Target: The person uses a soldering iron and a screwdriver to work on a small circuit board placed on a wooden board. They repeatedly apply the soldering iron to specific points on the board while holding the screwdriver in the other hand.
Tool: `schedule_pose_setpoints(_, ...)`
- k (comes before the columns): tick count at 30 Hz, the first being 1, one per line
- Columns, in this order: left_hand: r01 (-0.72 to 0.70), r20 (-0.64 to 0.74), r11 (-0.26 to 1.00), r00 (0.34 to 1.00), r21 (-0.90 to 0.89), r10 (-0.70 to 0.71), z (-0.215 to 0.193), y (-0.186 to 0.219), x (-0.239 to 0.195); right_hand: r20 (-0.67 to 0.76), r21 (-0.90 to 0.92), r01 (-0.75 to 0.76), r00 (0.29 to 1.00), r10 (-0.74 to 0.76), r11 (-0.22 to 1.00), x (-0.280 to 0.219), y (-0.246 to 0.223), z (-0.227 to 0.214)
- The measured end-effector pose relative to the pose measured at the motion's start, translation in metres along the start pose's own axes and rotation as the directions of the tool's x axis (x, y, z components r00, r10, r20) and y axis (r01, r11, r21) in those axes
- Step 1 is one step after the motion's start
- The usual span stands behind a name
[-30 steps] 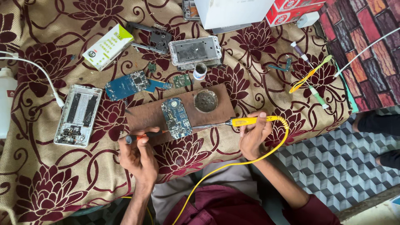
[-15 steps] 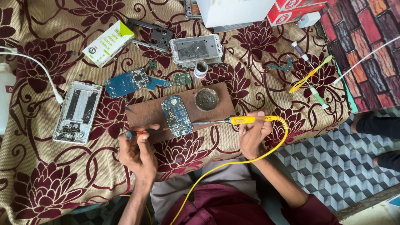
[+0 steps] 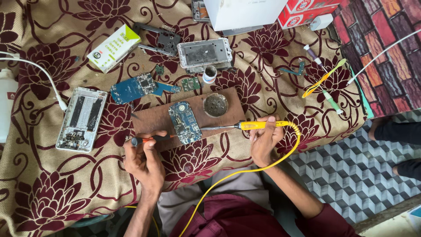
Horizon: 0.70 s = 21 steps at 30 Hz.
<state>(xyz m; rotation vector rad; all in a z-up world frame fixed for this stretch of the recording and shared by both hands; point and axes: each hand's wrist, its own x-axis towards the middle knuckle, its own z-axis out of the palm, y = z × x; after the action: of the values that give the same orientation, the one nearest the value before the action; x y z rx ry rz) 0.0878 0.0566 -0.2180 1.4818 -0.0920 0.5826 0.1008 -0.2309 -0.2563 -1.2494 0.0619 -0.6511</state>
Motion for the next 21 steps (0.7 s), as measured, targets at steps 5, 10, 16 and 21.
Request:
schedule_pose_setpoints(5, 0.014, -0.005, 0.998, 1.000, 0.056, -0.014, -0.0011, 0.0009, -0.0008, -0.008, -0.004, -0.014, 1.000, 0.014, 1.000, -0.0005, -0.0021, 0.0020)
schedule_pose_setpoints(10, -0.005, 0.003, 0.999, 1.000, 0.033, 0.005, -0.0006, 0.0018, -0.0007, 0.011, -0.019, 0.005, 1.000, -0.005, 1.000, -0.0005, -0.0020, 0.0025)
schedule_pose_setpoints(16, -0.082, 0.023, 0.996, 0.996, 0.041, 0.081, -0.0005, 0.0005, 0.0004, 0.044, 0.002, 0.037, 0.998, -0.037, 0.999, 0.0040, 0.0018, 0.0002)
schedule_pose_setpoints(21, -0.013, 0.008, 0.998, 1.000, 0.066, 0.013, -0.0033, -0.0027, -0.0009, 0.059, 0.044, 0.020, 0.998, -0.023, 0.999, 0.0010, 0.0026, -0.0021)
